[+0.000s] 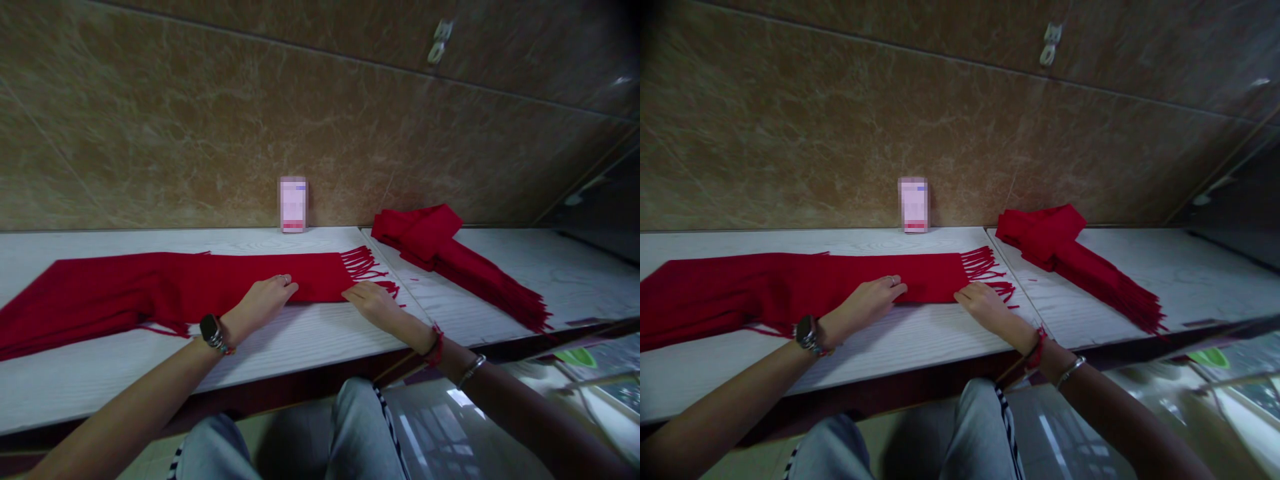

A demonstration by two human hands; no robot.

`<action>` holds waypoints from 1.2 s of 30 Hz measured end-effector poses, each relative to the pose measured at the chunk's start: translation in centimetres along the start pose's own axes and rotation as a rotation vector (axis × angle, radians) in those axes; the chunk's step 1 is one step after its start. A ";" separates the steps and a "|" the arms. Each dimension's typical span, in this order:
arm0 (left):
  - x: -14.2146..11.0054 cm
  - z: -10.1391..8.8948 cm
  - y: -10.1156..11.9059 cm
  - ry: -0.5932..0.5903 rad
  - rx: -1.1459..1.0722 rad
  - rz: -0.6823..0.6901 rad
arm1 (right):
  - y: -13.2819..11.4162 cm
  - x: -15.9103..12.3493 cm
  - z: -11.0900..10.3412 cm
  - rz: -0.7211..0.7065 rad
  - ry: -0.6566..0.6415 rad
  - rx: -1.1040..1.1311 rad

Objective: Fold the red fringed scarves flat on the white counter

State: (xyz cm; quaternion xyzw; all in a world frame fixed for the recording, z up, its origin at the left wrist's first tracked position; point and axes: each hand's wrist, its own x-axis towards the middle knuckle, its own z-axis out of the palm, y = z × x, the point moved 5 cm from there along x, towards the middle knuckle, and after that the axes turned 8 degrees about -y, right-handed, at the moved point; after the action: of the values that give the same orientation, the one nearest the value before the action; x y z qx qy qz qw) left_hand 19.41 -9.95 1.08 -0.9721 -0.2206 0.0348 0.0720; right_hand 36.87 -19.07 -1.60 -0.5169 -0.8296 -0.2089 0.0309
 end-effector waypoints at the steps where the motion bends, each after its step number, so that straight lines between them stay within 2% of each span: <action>1: -0.1 0.0 0.0 -0.009 0.004 0.018 | 0.2 0.0 -0.1 0.024 0.005 -0.015; 5: -0.4 -0.5 0.4 -0.017 0.047 0.001 | 1.1 0.5 -0.4 0.106 0.053 -0.066; 10: -0.4 -0.5 1.4 -0.038 0.081 -0.047 | 1.4 0.6 -0.4 0.025 0.079 -0.035; 13: -0.3 0.4 1.4 -0.051 0.050 0.018 | 1.2 -0.2 -0.2 -0.055 0.076 0.051; 20: -1.2 1.3 0.3 -0.085 -0.046 0.189 | 0.7 -1.7 -0.2 -0.092 0.108 0.242; 25: -0.6 0.6 2.0 -0.004 -0.001 0.260 | 1.2 -1.4 -0.6 -0.037 0.208 0.177; 28: -0.1 0.0 2.0 0.063 0.035 0.141 | 1.7 -0.9 -1.0 0.009 0.248 0.134; 30: -0.1 -0.1 1.8 0.053 0.010 0.115 | 1.6 -0.7 -0.9 -0.009 0.198 0.136; 34: -0.7 0.3 1.8 -0.082 -0.172 0.294 | 0.9 -1.4 -0.3 -0.058 0.021 0.283; 36: -1.0 0.3 1.9 -0.113 -0.217 0.315 | 1.0 -1.7 -0.7 -0.037 -0.033 0.382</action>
State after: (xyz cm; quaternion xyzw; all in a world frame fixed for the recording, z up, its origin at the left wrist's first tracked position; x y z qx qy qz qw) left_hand 19.31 -12.04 0.48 -0.9931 -0.0720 0.0764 -0.0520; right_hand 38.44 -20.37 -1.05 -0.4898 -0.8638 -0.0398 0.1110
